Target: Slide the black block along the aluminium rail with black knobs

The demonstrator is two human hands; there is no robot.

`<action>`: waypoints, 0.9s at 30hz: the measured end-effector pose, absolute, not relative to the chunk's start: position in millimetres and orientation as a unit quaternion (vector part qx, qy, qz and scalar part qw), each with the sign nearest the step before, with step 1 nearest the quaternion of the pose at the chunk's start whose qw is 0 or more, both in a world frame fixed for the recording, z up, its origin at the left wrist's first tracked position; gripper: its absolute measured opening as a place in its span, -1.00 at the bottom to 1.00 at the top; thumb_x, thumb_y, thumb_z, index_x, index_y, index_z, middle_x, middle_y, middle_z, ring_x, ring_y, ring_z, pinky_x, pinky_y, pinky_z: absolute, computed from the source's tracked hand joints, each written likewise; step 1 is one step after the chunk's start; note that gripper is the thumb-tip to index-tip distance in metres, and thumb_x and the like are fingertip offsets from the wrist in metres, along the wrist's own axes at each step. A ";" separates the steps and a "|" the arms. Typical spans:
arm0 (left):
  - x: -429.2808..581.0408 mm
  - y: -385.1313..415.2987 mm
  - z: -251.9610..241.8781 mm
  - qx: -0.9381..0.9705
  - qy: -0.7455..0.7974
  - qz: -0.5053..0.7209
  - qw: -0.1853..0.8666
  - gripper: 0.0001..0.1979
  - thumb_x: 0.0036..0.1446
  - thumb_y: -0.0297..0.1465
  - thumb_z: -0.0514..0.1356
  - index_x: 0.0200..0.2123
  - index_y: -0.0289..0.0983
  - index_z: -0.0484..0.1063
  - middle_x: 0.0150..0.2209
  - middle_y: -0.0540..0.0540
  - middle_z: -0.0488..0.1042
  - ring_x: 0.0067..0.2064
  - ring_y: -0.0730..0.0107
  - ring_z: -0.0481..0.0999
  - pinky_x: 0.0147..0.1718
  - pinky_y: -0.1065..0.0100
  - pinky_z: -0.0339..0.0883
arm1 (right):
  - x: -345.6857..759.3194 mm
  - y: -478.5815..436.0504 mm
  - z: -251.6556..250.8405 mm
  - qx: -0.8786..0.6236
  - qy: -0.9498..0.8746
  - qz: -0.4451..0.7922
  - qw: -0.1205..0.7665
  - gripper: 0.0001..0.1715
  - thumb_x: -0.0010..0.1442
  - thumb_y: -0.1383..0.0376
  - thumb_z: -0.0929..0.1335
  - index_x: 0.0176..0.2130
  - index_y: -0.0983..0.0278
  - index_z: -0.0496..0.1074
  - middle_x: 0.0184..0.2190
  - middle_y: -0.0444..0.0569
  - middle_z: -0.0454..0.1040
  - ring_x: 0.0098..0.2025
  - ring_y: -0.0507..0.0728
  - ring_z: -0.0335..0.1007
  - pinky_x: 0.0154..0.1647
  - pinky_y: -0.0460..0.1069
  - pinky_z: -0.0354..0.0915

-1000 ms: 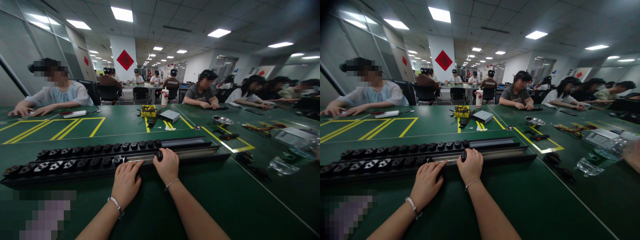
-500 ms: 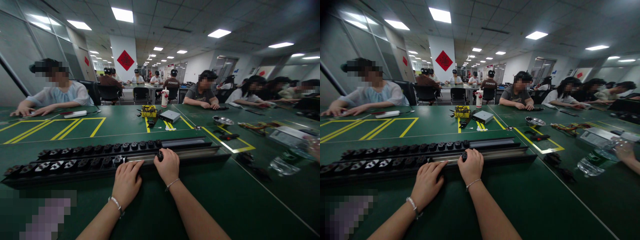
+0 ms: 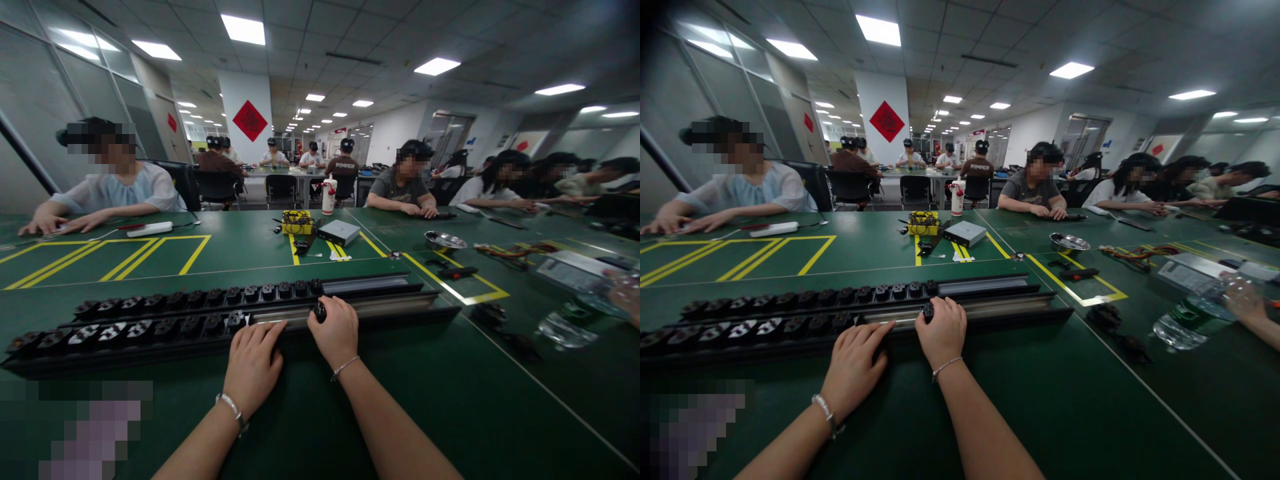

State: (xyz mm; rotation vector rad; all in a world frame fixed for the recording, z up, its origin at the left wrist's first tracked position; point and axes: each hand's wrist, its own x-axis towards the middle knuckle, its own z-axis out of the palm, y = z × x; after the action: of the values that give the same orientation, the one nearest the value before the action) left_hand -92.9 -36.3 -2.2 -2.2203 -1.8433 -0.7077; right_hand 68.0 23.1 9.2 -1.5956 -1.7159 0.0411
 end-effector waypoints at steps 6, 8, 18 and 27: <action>-93.0 -35.8 -3.1 -0.746 -0.617 -0.236 0.088 -0.52 0.04 -0.48 0.03 0.06 -0.10 0.27 -0.07 -0.05 0.44 -0.02 0.24 0.34 0.07 0.08 0.07 | 67.4 22.3 11.1 -0.633 -0.674 0.020 0.379 -0.62 0.02 0.26 0.30 -0.14 0.29 0.45 -0.14 0.00 0.49 0.03 0.18 0.26 0.10 0.06 0.01; -93.0 -35.7 -3.4 -0.745 -0.617 -0.237 0.090 -0.53 0.04 -0.48 0.03 0.06 -0.10 0.28 -0.07 -0.05 0.44 -0.02 0.24 0.34 0.06 0.08 0.07 | 67.3 22.2 11.1 -0.632 -0.674 0.020 0.382 -0.62 0.02 0.26 0.30 -0.14 0.30 0.45 -0.14 0.00 0.49 0.03 0.18 0.26 0.10 0.06 0.01; -93.0 -35.9 -3.2 -0.744 -0.618 -0.241 0.086 -0.52 0.03 -0.47 0.03 0.06 -0.10 0.28 -0.07 -0.06 0.44 -0.02 0.23 0.34 0.06 0.07 0.08 | 67.6 23.0 9.6 -0.630 -0.673 0.015 0.387 -0.63 0.02 0.27 0.30 -0.14 0.29 0.45 -0.15 0.01 0.49 0.03 0.18 0.26 0.09 0.07 0.03; -93.6 -35.7 -4.0 -0.744 -0.618 -0.241 0.083 -0.52 0.04 -0.46 0.03 0.07 -0.10 0.27 -0.07 -0.05 0.44 -0.02 0.24 0.34 0.07 0.06 0.08 | 67.5 22.7 9.9 -0.632 -0.673 0.018 0.385 -0.63 0.03 0.27 0.29 -0.14 0.28 0.45 -0.15 0.02 0.49 0.03 0.18 0.26 0.09 0.07 0.03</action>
State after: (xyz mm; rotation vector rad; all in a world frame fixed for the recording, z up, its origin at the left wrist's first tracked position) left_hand -93.6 -35.7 -4.0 -2.2203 -1.8457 -0.7193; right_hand 67.5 22.7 9.9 -1.6100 -1.7138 0.0464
